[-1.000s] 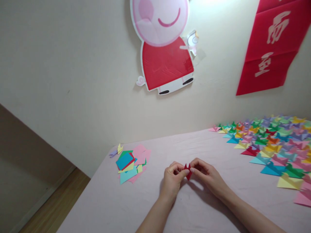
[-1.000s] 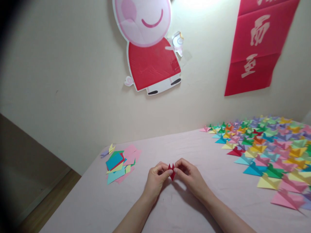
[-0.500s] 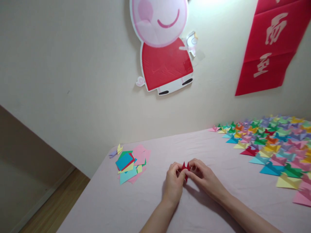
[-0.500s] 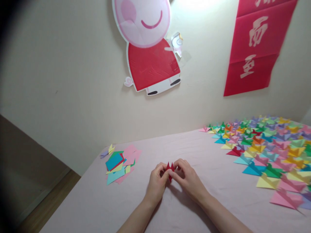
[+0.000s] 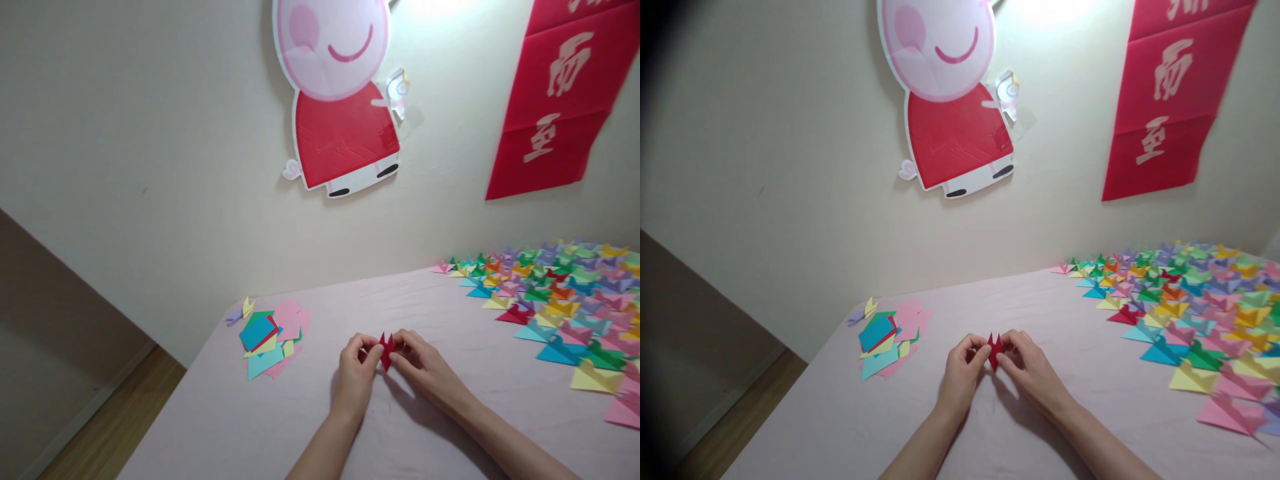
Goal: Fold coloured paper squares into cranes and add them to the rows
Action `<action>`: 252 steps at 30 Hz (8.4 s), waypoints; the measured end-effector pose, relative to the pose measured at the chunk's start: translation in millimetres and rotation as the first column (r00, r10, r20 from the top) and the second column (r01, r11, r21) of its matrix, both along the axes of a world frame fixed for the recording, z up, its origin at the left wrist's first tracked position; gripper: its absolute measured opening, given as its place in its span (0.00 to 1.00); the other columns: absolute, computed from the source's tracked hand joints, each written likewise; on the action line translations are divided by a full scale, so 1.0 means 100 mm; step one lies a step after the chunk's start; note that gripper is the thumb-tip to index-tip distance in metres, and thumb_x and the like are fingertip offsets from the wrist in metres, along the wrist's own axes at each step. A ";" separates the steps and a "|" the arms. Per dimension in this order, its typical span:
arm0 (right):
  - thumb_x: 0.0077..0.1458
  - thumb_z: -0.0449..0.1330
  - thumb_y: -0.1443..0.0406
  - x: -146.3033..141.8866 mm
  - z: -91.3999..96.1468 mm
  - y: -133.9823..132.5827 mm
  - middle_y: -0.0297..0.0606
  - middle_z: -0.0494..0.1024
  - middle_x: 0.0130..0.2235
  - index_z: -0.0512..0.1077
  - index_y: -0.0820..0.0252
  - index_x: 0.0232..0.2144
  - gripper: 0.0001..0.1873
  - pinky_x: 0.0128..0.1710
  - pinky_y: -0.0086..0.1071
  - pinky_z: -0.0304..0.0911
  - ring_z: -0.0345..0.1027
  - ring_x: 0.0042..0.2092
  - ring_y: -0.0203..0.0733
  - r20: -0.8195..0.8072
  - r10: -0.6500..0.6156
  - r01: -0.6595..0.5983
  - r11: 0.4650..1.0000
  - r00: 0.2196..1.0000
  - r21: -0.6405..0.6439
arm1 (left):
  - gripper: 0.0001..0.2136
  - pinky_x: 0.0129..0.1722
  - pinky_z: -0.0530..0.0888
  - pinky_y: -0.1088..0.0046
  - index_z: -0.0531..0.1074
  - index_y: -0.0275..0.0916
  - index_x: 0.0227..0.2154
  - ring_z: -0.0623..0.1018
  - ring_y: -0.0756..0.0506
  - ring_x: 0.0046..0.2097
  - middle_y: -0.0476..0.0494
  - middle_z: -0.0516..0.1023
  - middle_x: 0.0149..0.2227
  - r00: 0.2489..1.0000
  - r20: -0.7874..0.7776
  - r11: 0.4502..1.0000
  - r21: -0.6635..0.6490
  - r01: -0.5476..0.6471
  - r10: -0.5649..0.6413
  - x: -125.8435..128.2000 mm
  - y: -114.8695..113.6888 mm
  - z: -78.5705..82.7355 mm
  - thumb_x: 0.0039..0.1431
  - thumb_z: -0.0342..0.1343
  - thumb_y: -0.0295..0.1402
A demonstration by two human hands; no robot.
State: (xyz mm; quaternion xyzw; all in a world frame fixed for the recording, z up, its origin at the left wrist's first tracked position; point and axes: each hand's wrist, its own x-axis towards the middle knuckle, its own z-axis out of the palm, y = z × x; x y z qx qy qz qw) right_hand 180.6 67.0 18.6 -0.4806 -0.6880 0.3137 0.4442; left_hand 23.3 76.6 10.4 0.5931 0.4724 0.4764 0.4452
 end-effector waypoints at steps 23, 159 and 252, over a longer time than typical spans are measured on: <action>0.50 0.61 0.56 0.02 -0.05 0.07 0.32 0.71 0.24 0.71 0.58 0.19 0.14 0.31 0.31 0.57 0.63 0.29 0.39 -0.195 -0.013 -0.009 0.994 0.981 -0.112 | 0.07 0.34 0.64 0.73 0.76 0.37 0.27 0.68 0.48 0.32 0.49 0.73 0.29 0.989 0.141 0.998 -0.023 0.056 -0.052 -0.02 0.04 0.02 0.52 0.61 0.36; 0.52 0.63 0.58 0.01 -0.06 0.02 0.34 0.76 0.30 0.75 0.57 0.27 0.09 0.33 0.30 0.66 0.70 0.33 0.41 -0.311 -0.035 0.028 0.999 0.950 -0.028 | 0.11 0.45 0.65 0.68 0.68 0.40 0.31 0.71 0.45 0.42 0.49 0.72 0.35 0.971 -0.186 0.933 0.351 -0.081 0.154 0.11 -0.19 0.16 0.53 0.56 0.16; 0.49 0.65 0.48 -0.02 0.06 0.00 0.31 0.70 0.25 0.73 0.58 0.27 0.20 0.28 0.30 0.61 0.63 0.27 0.37 -0.421 -0.016 -0.057 0.985 0.907 -0.161 | 0.06 0.32 0.65 0.73 0.71 0.39 0.27 0.69 0.49 0.31 0.50 0.72 0.29 0.999 -0.043 0.997 0.078 -0.015 0.019 0.16 -0.14 0.04 0.58 0.56 0.33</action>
